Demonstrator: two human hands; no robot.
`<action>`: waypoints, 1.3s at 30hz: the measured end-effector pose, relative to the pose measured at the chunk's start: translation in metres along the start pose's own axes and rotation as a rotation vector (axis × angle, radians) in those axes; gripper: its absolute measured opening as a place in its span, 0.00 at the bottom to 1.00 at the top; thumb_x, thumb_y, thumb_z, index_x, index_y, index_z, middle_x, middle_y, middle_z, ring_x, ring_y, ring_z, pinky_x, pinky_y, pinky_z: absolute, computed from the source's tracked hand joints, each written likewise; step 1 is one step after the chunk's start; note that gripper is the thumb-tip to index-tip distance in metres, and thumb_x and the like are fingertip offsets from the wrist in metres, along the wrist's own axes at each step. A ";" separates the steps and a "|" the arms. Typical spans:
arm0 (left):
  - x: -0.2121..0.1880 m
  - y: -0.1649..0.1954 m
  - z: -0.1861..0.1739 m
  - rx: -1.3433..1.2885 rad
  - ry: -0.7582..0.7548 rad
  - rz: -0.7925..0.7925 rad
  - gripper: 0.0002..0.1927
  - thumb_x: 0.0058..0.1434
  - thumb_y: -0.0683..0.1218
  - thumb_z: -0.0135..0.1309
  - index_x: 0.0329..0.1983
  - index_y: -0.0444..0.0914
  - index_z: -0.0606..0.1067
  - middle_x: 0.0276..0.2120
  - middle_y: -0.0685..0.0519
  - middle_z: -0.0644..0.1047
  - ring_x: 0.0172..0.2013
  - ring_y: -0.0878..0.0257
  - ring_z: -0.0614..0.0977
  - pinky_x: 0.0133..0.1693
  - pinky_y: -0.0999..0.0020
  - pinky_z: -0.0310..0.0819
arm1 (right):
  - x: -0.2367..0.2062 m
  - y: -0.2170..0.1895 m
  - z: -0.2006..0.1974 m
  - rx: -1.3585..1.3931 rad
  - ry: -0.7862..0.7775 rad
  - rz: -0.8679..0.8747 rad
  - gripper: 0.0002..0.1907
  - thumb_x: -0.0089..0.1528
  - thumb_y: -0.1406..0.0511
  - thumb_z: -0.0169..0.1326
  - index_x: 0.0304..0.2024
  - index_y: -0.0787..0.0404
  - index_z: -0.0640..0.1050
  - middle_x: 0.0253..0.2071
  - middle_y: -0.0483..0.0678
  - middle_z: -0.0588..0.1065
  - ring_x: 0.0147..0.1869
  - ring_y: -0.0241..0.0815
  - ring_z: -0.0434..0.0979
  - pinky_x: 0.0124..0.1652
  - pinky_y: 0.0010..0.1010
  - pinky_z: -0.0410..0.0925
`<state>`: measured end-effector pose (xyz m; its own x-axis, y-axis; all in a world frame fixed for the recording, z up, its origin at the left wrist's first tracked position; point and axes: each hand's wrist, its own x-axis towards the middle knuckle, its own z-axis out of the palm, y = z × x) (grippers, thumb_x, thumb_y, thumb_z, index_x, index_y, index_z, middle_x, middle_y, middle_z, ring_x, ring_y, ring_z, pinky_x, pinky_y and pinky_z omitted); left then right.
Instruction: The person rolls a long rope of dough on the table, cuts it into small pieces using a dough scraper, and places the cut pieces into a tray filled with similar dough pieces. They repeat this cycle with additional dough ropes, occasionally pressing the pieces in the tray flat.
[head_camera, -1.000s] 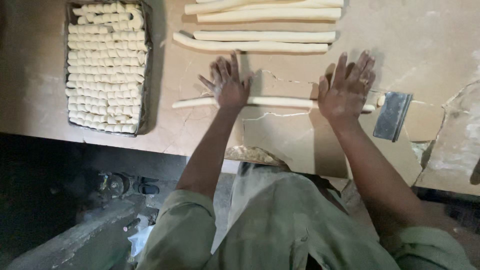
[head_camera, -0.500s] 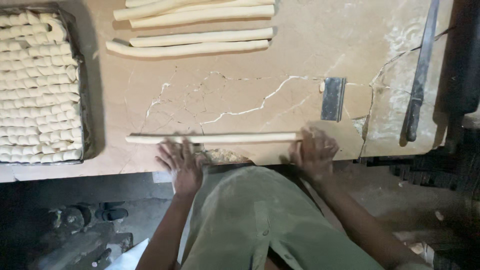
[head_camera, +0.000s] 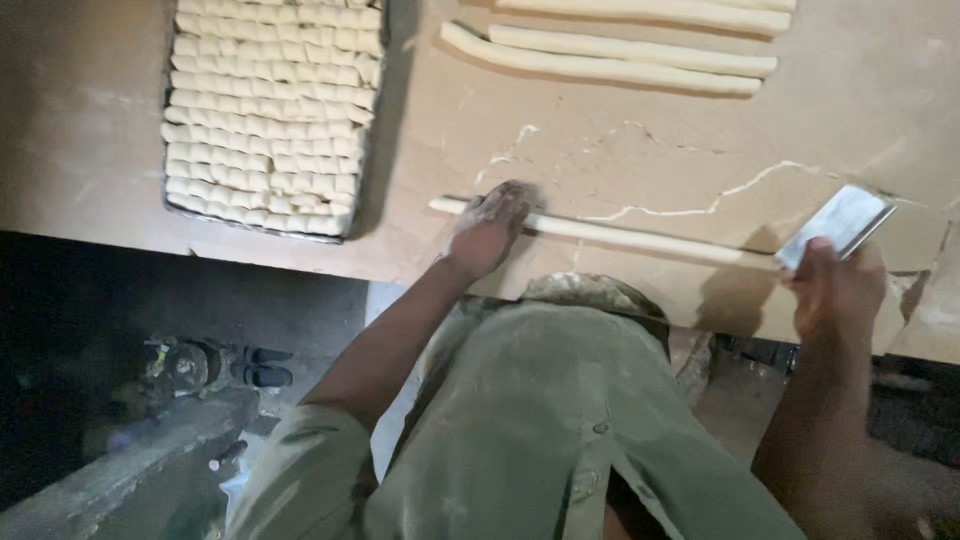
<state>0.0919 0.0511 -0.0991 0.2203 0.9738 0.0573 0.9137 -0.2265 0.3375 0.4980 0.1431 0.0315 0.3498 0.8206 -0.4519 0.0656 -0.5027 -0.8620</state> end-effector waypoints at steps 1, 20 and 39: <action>-0.011 -0.026 -0.011 -0.031 -0.011 -0.049 0.20 0.71 0.49 0.48 0.61 0.35 0.73 0.64 0.43 0.70 0.67 0.48 0.67 0.61 0.48 0.65 | -0.024 0.004 0.017 -0.139 -0.047 0.021 0.23 0.65 0.65 0.57 0.60 0.66 0.67 0.56 0.57 0.76 0.53 0.45 0.82 0.50 0.35 0.76; -0.040 -0.120 -0.069 -0.029 -0.052 0.015 0.24 0.52 0.55 0.61 0.52 0.45 0.80 0.63 0.47 0.69 0.65 0.47 0.64 0.59 0.42 0.62 | -0.140 0.073 0.315 -0.928 -0.755 -0.539 0.32 0.63 0.68 0.50 0.64 0.68 0.50 0.32 0.72 0.76 0.39 0.74 0.78 0.40 0.61 0.70; -0.001 -0.066 -0.051 -0.019 -0.093 0.069 0.31 0.55 0.62 0.58 0.61 0.47 0.77 0.64 0.43 0.65 0.65 0.40 0.59 0.61 0.34 0.51 | -0.092 0.091 0.241 -1.176 -0.653 -0.331 0.49 0.62 0.67 0.51 0.73 0.73 0.35 0.37 0.71 0.77 0.41 0.71 0.80 0.43 0.55 0.73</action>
<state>0.0139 0.0658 -0.0737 0.3138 0.9495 -0.0066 0.8887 -0.2912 0.3540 0.2461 0.0873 -0.0612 -0.3112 0.7587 -0.5723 0.9143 0.0748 -0.3981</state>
